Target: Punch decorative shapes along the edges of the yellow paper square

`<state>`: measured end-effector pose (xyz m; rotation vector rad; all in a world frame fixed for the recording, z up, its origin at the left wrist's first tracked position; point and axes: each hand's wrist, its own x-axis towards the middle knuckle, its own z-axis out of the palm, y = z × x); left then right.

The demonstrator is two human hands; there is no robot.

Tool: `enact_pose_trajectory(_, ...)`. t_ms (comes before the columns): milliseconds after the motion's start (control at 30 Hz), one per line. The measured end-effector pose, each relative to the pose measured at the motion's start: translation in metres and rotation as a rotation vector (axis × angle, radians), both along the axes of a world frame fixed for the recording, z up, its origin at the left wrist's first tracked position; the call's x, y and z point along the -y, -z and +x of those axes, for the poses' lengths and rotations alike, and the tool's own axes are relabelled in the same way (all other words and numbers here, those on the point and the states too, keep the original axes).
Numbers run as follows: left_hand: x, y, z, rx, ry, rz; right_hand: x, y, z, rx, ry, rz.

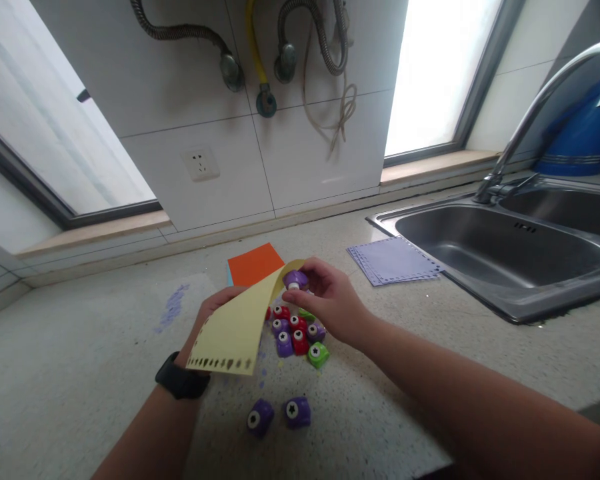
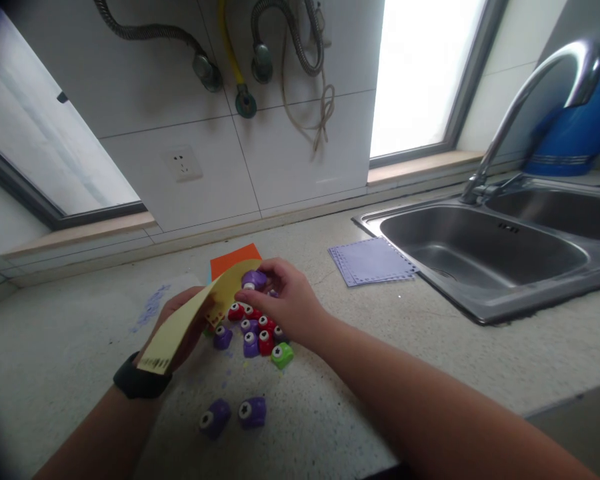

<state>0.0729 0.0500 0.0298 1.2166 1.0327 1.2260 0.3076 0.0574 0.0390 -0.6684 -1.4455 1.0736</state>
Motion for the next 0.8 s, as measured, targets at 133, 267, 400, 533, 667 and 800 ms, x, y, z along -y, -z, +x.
enact_pose_trajectory(133,0.005,-0.009,0.0,-0.05,0.043,-0.029,-0.001,-0.002,-0.002,-0.036,-0.083,-0.114)
enact_pose_trajectory(267,0.005,0.001,0.001,0.03,0.025,0.045,0.0,-0.005,-0.002,-0.007,-0.123,-0.191)
enact_pose_trajectory(400,0.002,0.012,0.005,0.081,-0.03,0.048,0.001,-0.009,-0.001,0.0,-0.17,-0.24)
enact_pose_trajectory(533,0.002,0.011,0.007,0.086,-0.029,0.072,0.0,-0.007,-0.001,0.038,-0.176,-0.297)
enact_pose_trajectory(667,0.004,0.007,0.006,-0.002,-0.023,0.103,-0.003,0.0,-0.001,0.032,-0.213,-0.344)
enact_pose_trajectory(800,0.006,0.005,0.007,-0.085,0.017,0.112,-0.003,0.004,-0.002,0.0,-0.267,-0.425)
